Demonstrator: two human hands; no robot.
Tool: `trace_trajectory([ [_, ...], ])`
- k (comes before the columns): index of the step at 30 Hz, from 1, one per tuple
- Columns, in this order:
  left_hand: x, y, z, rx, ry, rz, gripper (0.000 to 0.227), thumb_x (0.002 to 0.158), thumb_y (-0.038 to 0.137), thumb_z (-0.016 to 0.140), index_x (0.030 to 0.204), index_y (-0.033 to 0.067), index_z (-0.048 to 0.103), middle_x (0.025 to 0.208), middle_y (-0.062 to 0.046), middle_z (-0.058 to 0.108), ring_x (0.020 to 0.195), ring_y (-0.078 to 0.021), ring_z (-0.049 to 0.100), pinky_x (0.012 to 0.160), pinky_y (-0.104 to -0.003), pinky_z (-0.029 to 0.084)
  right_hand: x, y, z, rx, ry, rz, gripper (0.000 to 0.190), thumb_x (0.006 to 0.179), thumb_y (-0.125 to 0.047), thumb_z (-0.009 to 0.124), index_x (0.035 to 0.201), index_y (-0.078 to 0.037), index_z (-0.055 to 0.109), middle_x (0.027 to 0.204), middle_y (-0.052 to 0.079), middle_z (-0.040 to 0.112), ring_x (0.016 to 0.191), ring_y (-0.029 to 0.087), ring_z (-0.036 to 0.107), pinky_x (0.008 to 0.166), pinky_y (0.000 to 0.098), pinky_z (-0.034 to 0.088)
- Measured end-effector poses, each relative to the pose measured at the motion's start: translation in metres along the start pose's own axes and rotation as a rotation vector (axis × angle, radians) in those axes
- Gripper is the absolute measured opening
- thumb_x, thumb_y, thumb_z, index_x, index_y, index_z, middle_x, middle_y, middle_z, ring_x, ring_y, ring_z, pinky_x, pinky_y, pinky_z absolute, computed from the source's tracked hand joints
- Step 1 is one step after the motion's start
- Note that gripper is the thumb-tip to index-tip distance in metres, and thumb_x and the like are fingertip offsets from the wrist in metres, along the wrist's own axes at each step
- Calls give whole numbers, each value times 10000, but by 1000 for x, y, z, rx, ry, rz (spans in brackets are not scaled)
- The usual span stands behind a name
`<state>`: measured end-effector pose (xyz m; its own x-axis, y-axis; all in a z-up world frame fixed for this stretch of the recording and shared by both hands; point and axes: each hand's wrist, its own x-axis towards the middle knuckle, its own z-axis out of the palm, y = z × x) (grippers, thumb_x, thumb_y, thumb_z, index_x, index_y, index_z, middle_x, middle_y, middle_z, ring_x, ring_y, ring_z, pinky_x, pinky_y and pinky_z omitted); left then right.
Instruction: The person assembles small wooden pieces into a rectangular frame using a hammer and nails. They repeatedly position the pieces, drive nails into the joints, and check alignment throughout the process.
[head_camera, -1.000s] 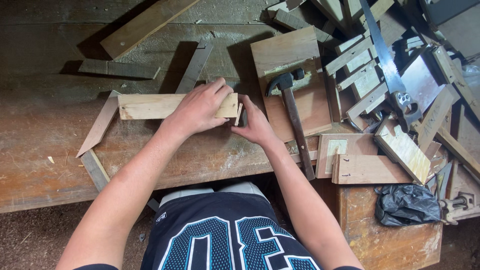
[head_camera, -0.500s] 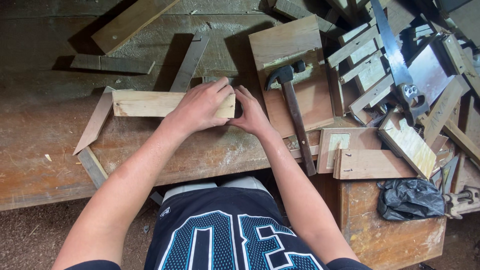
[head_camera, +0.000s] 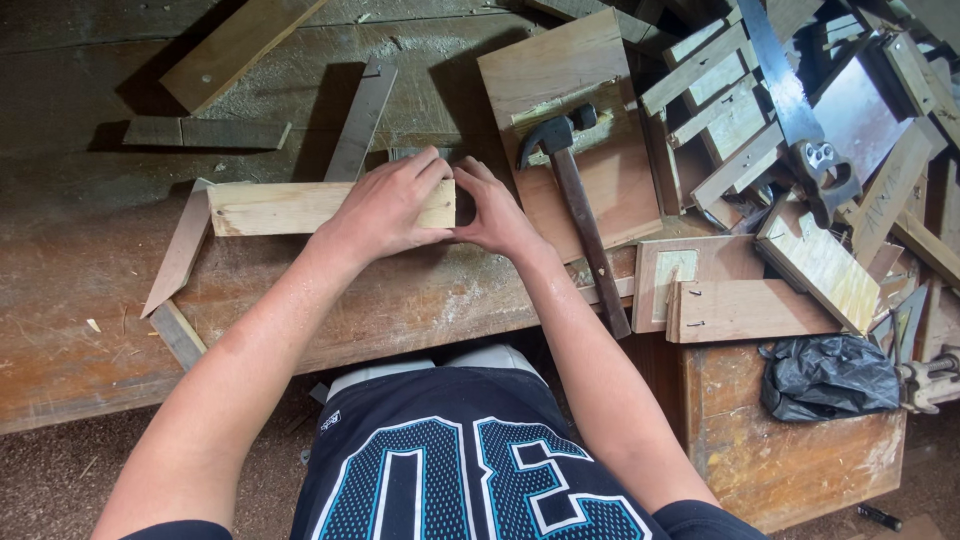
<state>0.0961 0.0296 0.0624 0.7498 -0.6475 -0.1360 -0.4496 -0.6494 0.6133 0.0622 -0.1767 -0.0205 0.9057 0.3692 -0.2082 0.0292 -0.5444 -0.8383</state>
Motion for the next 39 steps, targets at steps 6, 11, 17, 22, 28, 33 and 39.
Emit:
trace_trajectory([
  [6,-2,0,5,37,59,10,762,630,282,945,1215,-6,551,1275,-197,574,1118,-387,638,958,-483,537,-2,-4,-1,-31,120,-166,783,618,-195,918,1287,34,582,1265,243,618,1224,434,579,1047,457,484],
  [11,-3,0,5,16,117,42,763,584,258,951,1188,-8,570,1242,-189,586,1108,-389,633,952,-477,531,-6,-6,-2,-16,142,-152,711,657,-149,883,1282,25,591,1272,218,628,1223,413,596,1042,438,502],
  [17,-3,6,-1,-37,33,-25,668,617,220,958,1129,24,576,1153,-123,597,1075,-346,655,923,-456,562,-5,-4,-1,-40,133,-120,716,678,-155,887,1314,10,603,1291,208,638,1233,386,609,1055,436,494],
  [22,0,7,-4,-43,-18,-55,718,589,220,967,1147,10,566,1163,-124,580,1051,-325,664,910,-443,569,-4,-4,-1,-42,116,-94,715,690,-180,902,1317,-2,608,1320,192,644,1249,366,617,1071,428,496],
  [28,-1,7,-2,-28,-13,-50,717,580,210,962,1142,7,565,1161,-123,581,1048,-321,666,916,-433,571,-7,-6,0,-10,92,-70,707,700,-163,877,1340,-20,613,1308,174,665,1237,348,640,1076,404,519],
  [33,-4,6,-4,-34,25,-20,691,582,200,962,1107,-2,562,1132,-133,591,1054,-341,662,918,-446,567,-6,-6,-1,-64,153,-188,762,661,-124,908,1354,7,620,1325,208,645,1273,388,593,1076,426,478],
  [39,-1,4,-3,-43,-17,-32,723,584,223,973,1127,-7,554,1168,-137,589,1075,-357,656,912,-454,565,-8,-9,-1,0,133,-117,750,670,-116,878,1367,-8,621,1317,203,652,1218,370,642,1048,399,522],
])
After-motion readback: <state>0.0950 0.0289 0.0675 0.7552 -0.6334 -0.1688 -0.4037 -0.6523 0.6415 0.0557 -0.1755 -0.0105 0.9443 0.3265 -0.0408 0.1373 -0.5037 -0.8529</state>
